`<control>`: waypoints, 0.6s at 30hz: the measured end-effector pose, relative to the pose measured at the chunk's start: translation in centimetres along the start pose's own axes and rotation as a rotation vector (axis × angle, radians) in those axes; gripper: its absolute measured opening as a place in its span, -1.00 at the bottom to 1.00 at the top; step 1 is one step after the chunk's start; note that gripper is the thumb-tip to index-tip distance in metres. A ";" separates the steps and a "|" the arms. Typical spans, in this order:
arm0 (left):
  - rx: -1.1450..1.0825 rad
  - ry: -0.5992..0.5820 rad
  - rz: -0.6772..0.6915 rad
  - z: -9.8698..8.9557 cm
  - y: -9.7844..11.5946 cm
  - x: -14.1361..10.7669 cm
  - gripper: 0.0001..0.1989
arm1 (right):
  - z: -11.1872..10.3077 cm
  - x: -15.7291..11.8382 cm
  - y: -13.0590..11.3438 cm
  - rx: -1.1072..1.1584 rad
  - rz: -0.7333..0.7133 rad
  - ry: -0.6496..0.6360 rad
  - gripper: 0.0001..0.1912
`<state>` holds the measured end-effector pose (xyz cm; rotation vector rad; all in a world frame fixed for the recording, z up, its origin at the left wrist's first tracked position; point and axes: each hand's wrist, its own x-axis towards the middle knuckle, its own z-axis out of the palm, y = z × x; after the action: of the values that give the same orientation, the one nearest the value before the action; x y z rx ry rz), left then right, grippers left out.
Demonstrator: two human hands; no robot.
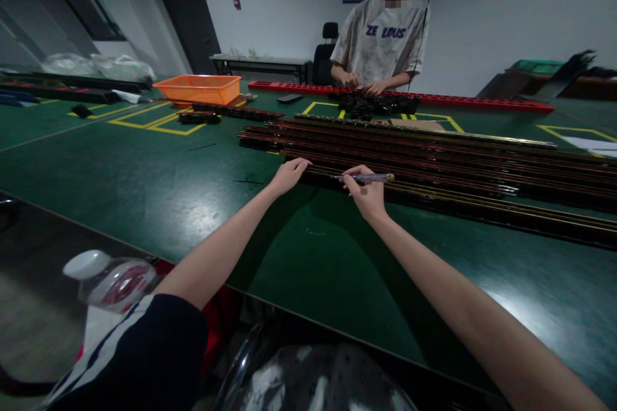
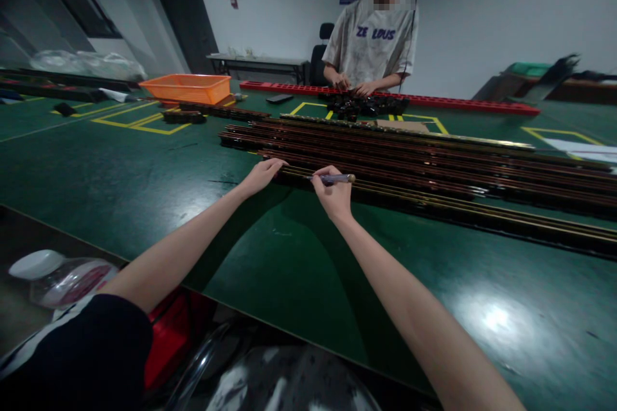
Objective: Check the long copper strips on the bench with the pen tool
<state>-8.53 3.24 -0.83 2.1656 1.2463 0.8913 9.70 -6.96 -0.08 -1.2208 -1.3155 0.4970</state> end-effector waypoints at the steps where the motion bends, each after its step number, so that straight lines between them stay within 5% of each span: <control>1: -0.001 0.000 0.001 0.0 0.0 0.0 -0.63 | 0.0 0.0 0.0 -0.007 0.006 0.004 -0.88; 18: -0.015 -0.005 -0.004 0.1 -0.3 0.1 -0.64 | -0.2 -0.4 -0.7 -0.019 -0.046 0.045 -0.89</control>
<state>-8.60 3.50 -1.07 2.1517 1.2379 0.8903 9.55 -7.60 0.41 -1.2079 -1.3094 0.4225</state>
